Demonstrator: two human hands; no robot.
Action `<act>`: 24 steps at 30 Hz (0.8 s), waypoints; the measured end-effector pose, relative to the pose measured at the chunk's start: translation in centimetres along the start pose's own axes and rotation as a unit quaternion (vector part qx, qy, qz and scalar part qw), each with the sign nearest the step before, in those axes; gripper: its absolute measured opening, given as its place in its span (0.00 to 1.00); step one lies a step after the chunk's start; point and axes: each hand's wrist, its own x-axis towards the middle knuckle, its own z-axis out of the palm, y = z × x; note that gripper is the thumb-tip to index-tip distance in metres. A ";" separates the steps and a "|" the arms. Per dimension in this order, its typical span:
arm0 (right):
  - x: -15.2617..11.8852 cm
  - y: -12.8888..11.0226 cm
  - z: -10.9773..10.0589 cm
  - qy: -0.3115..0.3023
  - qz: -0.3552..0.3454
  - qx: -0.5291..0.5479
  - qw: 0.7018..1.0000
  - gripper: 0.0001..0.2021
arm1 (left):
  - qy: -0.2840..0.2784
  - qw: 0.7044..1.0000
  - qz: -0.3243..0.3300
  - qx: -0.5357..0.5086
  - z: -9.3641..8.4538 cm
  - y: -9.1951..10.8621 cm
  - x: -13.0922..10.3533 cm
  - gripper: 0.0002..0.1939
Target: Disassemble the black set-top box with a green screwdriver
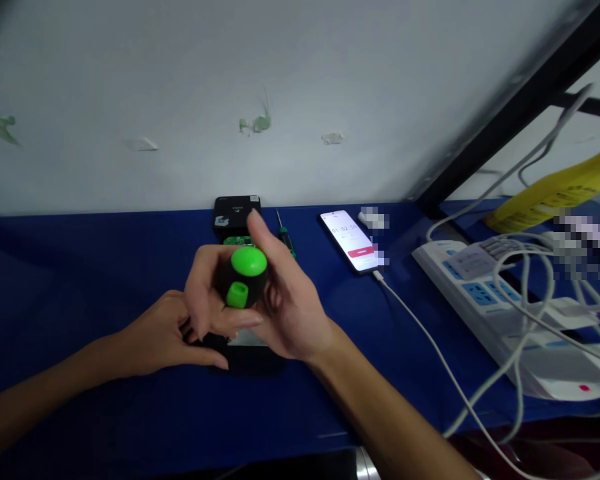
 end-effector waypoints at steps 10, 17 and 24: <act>0.6 -0.2 -0.8 -0.029 -0.024 0.021 0.999 0.32 | 0.001 0.998 -0.017 -0.052 0.2 -0.4 -0.1 0.15; 0.3 -0.4 -1.3 -0.045 -0.006 0.023 0.999 0.29 | 0.001 0.998 -0.014 -0.057 0.3 -0.6 -0.3 0.15; 0.4 -0.1 -0.8 -0.031 -0.035 0.002 0.999 0.38 | 0.008 0.999 -0.001 -0.048 0.4 -0.6 -0.3 0.13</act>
